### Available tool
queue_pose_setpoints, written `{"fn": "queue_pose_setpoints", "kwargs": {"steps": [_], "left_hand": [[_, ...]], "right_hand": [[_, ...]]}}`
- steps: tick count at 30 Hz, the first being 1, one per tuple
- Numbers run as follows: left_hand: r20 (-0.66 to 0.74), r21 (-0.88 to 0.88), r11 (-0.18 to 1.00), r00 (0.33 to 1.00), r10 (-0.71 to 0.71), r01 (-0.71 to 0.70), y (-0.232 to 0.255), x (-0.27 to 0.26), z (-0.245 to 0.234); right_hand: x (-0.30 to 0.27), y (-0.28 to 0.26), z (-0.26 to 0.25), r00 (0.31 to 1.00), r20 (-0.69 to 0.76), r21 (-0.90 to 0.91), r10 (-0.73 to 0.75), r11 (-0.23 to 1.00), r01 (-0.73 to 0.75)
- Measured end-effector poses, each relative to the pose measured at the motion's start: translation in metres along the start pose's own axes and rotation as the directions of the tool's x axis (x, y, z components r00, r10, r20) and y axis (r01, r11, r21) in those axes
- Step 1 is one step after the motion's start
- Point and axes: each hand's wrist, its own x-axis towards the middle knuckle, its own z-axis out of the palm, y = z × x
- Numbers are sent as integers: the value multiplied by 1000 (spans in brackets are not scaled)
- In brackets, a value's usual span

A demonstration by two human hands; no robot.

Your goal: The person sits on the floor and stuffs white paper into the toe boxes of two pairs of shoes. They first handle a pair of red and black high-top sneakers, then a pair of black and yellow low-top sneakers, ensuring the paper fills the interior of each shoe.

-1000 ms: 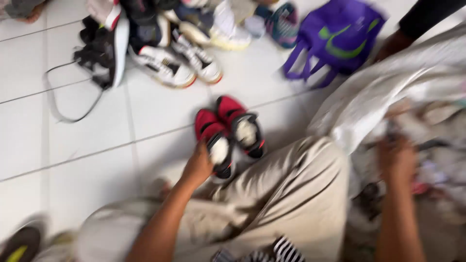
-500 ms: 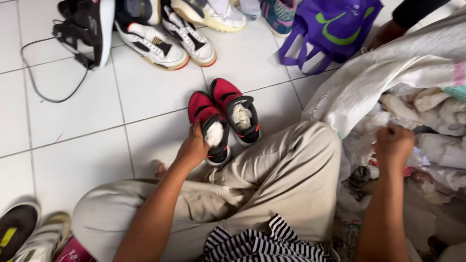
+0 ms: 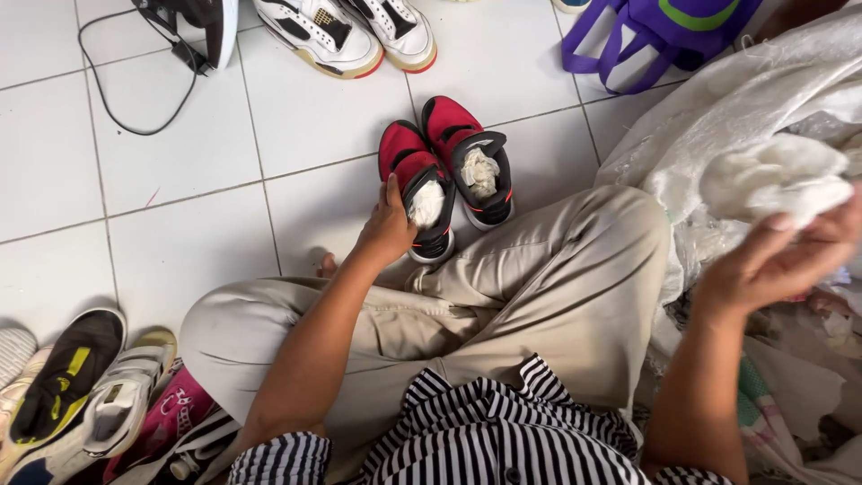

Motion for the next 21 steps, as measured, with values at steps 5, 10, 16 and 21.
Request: {"fn": "queue_pose_setpoints", "kwargs": {"steps": [5,10,16,21], "left_hand": [[50,100,995,998,-24,19,31,-15,-27],[49,132,991,998,-26,20,27,-12,-25],[44,168,986,999,-26,18,29,-15,-23],[51,193,981,999,-14,4,28,-14,-26]], "right_hand": [[-38,-30,57,994,97,207,55,976,-74],[-51,-82,109,963,268,354,6,929,-105],[-76,-108,148,916,392,432,-87,896,-100],[-97,-97,166,856,517,404,-13,885,-231]]}}
